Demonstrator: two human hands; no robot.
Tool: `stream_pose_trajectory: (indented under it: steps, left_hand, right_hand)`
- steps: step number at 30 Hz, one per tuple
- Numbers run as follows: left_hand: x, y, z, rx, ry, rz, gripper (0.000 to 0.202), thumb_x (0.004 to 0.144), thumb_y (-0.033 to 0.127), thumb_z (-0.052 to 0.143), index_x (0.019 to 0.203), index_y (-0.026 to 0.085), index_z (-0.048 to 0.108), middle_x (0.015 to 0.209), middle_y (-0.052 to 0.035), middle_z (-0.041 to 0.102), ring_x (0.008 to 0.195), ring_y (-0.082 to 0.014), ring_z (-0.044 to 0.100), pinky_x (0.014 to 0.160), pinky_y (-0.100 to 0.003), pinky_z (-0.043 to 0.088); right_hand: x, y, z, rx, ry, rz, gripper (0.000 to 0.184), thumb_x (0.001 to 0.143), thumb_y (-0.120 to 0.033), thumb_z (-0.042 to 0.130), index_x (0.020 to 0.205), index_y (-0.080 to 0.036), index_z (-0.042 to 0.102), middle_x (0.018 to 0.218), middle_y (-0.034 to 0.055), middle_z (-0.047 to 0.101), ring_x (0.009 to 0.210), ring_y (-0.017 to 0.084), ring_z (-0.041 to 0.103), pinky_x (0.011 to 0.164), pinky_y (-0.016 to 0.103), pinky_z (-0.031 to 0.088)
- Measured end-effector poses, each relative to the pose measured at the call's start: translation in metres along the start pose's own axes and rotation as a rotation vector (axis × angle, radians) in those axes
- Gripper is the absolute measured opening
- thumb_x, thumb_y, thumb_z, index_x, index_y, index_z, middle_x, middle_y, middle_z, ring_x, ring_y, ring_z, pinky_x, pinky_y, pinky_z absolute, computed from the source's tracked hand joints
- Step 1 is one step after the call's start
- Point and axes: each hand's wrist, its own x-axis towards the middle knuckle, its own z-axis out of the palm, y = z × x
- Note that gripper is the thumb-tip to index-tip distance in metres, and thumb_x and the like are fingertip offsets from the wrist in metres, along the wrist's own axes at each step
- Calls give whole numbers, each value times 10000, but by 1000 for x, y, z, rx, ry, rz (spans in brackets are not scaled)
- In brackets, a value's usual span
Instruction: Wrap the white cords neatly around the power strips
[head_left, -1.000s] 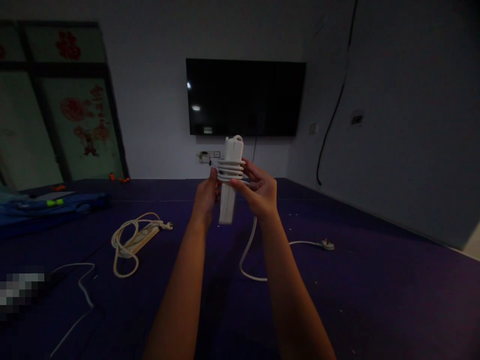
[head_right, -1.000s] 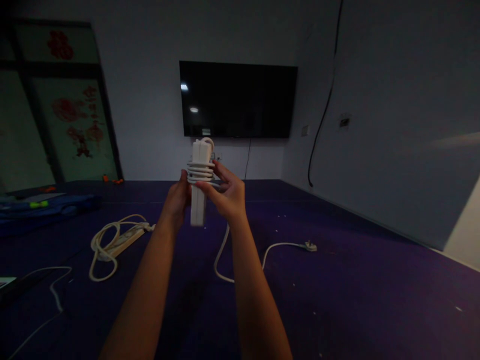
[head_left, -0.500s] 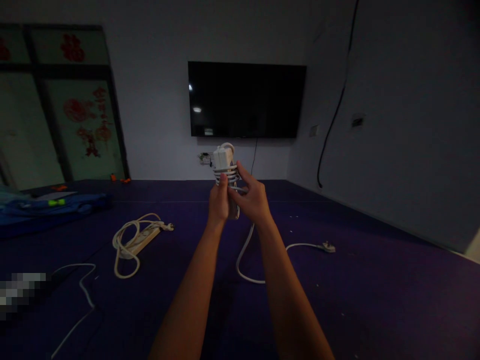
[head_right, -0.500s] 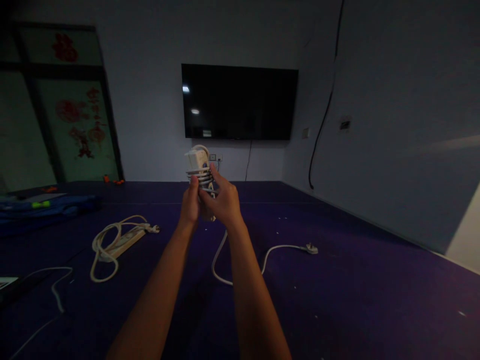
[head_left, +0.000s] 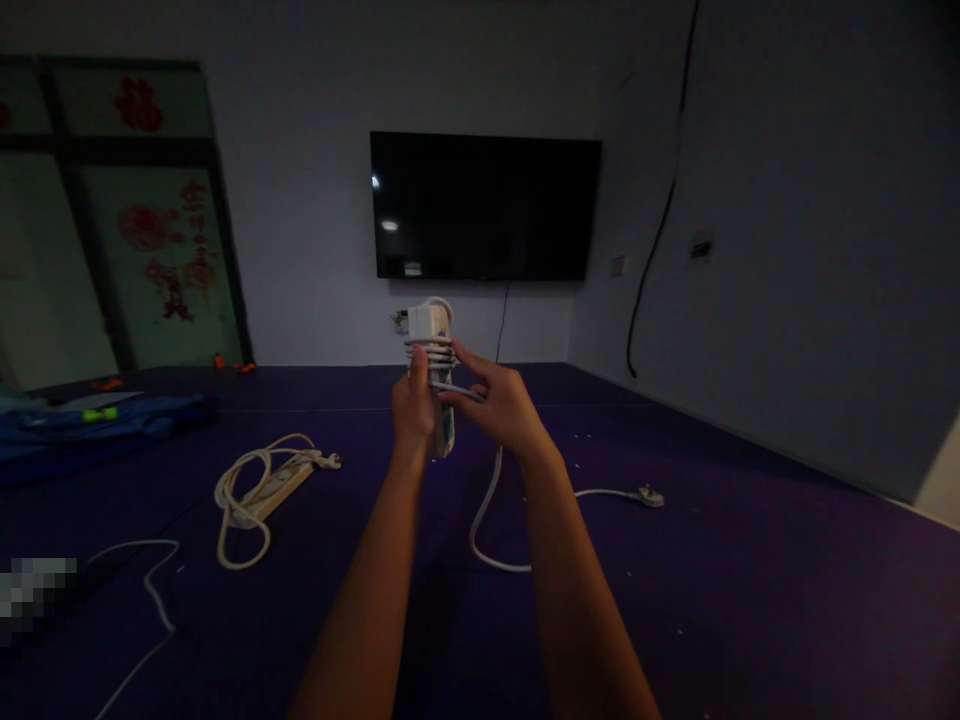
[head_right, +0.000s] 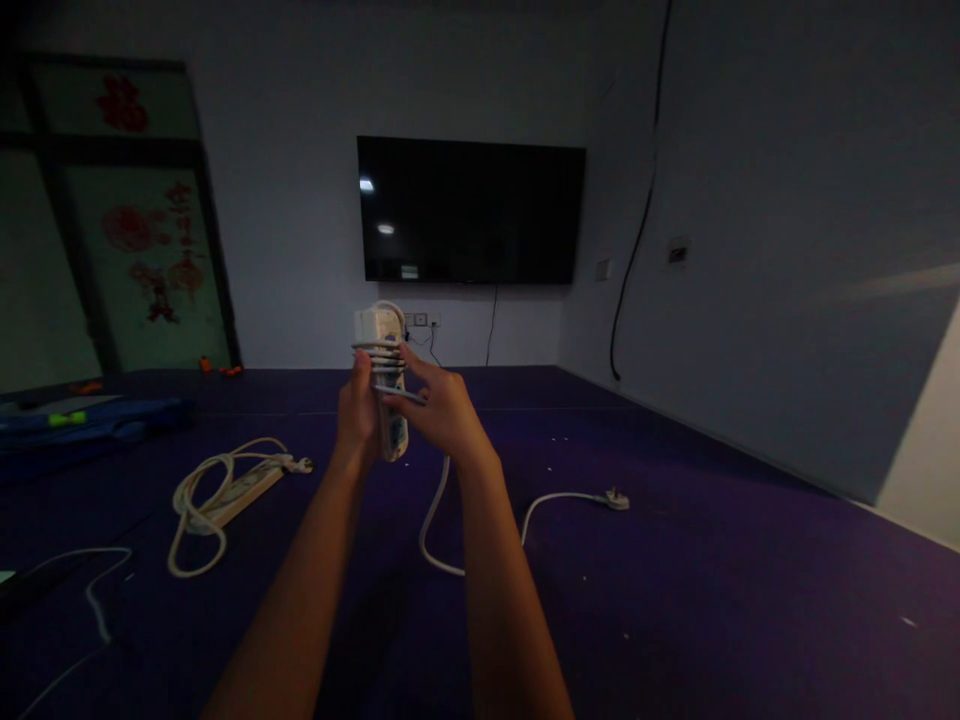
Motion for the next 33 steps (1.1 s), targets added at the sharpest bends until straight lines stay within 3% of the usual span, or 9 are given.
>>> stream_pose_trajectory:
  steps: [3,5,13,21,28,33]
  left_hand:
    - [-4,8,-1,109,42,51,572,711,698,465,690,161,662,545,-26,591,522,-133,524,464,-240,367]
    - [-6,11,0,99,11,42,557,719,684,470,692,163,666,542,-29,599,519,-132,529,460,-238,365]
    - [-4,6,6,-201,-137,-151,594,729,662,474,949,148,674,685,-64,678,658,-182,638,560,-267,467]
    - [-11,13,13,-369,-328,-350,673,759,710,368,1030,156,640,715,-87,688,734,-230,664,621,-326,513]
    - [-5,13,6,-363,-333,-348,713,744,749,329,989,164,656,725,-92,690,758,-243,671,620,-336,523]
    - [-5,13,5,-334,-305,-213,725,722,757,354,1022,154,622,761,-95,689,790,-230,665,658,-322,511]
  right_hand:
    - [1,7,-4,95,57,33,723,616,-298,759,1284,-189,507,1202,125,602,1070,268,584,793,358,531]
    - [2,11,-4,214,70,70,733,595,-314,771,1270,-177,520,1164,122,626,1077,274,584,840,389,516]
    - [4,16,-1,526,65,151,754,511,-292,806,1212,-146,569,1125,111,650,1061,269,592,870,410,517]
    - [3,7,2,520,139,192,978,561,-286,779,1409,-194,301,1135,112,644,917,232,653,809,422,551]
    - [5,3,14,494,200,189,928,564,-345,781,1372,-145,369,1119,131,650,959,248,643,820,409,544]
    - [5,2,16,493,208,168,898,557,-322,782,1351,-132,406,1155,155,626,988,260,630,821,403,545]
